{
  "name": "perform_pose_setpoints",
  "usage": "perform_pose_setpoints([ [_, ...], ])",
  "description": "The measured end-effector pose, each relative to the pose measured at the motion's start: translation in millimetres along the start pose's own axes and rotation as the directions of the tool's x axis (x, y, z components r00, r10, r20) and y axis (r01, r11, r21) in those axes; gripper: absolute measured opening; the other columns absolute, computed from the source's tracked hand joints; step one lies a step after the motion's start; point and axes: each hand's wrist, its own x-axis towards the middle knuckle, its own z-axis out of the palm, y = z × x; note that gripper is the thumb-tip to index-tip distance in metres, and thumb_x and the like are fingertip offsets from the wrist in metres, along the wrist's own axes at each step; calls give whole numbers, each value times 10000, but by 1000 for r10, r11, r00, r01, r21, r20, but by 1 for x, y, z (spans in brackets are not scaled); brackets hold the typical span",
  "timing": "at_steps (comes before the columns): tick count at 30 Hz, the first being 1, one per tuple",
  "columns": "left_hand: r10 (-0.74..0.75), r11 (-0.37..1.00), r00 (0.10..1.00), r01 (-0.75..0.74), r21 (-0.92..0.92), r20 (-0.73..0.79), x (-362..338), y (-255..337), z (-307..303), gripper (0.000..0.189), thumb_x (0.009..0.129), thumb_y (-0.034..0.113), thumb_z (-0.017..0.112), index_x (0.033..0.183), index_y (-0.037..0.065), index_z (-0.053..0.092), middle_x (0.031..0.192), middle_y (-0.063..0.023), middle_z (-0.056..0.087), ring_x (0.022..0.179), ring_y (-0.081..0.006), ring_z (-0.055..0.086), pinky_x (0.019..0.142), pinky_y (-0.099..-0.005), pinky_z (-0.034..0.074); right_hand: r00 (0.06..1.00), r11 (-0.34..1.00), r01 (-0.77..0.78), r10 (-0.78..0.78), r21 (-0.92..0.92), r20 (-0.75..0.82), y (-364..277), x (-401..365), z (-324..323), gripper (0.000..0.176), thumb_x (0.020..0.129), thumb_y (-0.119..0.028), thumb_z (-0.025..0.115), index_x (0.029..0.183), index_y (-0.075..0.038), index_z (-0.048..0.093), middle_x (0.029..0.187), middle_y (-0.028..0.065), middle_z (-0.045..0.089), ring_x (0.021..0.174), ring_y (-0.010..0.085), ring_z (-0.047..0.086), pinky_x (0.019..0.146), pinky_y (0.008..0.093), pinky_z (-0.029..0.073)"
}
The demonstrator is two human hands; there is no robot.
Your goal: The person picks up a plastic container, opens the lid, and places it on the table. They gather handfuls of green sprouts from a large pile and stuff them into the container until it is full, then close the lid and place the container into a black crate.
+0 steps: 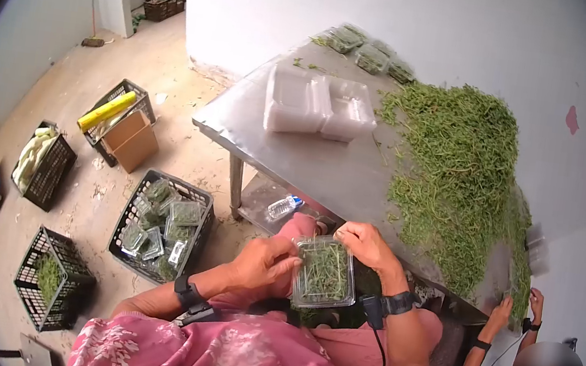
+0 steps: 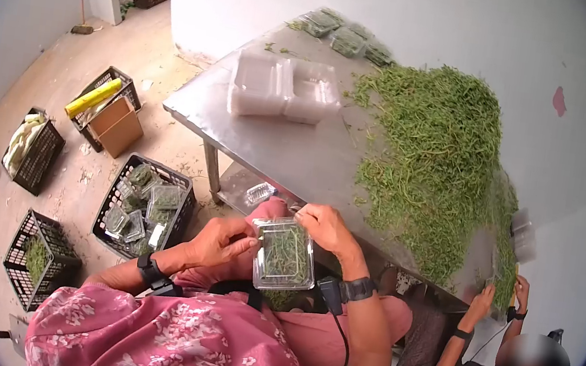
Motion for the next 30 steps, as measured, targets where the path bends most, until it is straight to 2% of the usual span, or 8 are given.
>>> perform_pose_setpoints([
  [6, 169, 982, 934, -188, -32, -315, 12, 2, -14, 406, 876, 268, 676, 1194, 62, 532, 1068, -145, 611, 910, -312, 642, 804, -379, 515, 992, 989, 89, -78, -115, 97, -41, 18, 58, 205, 863, -155, 616, 788, 35, 599, 704, 155, 615, 693, 226, 611, 656, 358, 473],
  [9, -39, 895, 994, -12, -447, -106, 12, -6, -10, 556, 906, 391, 651, 1285, 24, 474, 1043, -159, 628, 912, -265, 632, 808, -374, 509, 979, 976, 205, -203, 73, -31, -7, 30, 93, 152, 855, -132, 639, 819, 12, 603, 702, 145, 623, 701, 227, 629, 694, 357, 491],
  [10, -105, 905, 994, 84, -417, -28, 8, -4, -15, 633, 927, 454, 599, 1347, 17, 414, 1090, -170, 629, 967, -236, 630, 840, -372, 504, 1000, 997, 18, -18, 77, -5, -36, 23, 86, 134, 845, -110, 661, 886, -12, 579, 703, 117, 637, 726, 217, 637, 741, 357, 502],
  [13, -162, 890, 987, 155, -430, 22, 3, -22, -7, 646, 930, 467, 586, 1349, 12, 402, 1054, -160, 639, 965, -230, 635, 830, -374, 506, 993, 986, -115, 114, 121, 14, -45, 25, 92, 190, 841, -109, 673, 950, -30, 539, 697, 86, 644, 774, 210, 644, 766, 356, 502],
  [18, -132, 864, 986, 165, -476, 103, 4, -44, -18, 450, 918, 370, 646, 1154, -6, 574, 998, -124, 653, 913, -167, 618, 798, -333, 512, 1000, 1000, 15, -15, 26, -10, -42, 41, 98, 242, 822, -110, 705, 962, -14, 533, 672, 74, 655, 679, 143, 628, 745, 324, 496],
  [21, -219, 810, 953, 296, -506, 207, 6, -54, -25, 425, 919, 336, 654, 1155, -9, 574, 989, -99, 656, 911, -151, 614, 786, -320, 512, 997, 988, -83, 81, 130, 21, -51, 50, 100, 283, 803, -114, 729, 984, -5, 540, 660, 77, 654, 681, 148, 631, 734, 326, 494],
  [24, -210, 807, 962, 270, -525, 172, 3, -55, -33, 388, 920, 306, 658, 1134, -10, 582, 979, -76, 657, 899, -139, 612, 772, -307, 508, 1000, 985, 20, -19, 170, -5, -39, 59, 107, 298, 806, -134, 749, 983, 9, 557, 667, 66, 651, 666, 106, 618, 661, 291, 490],
  [30, -272, 658, 946, 318, -682, 178, -8, -52, -47, 302, 898, 270, 696, 1034, 13, 613, 921, -25, 658, 866, -90, 595, 749, -258, 484, 996, 927, -75, 56, 369, 62, -53, 65, 115, 274, 848, -190, 748, 934, 20, 594, 718, 48, 656, 663, 58, 600, 542, 207, 446],
])
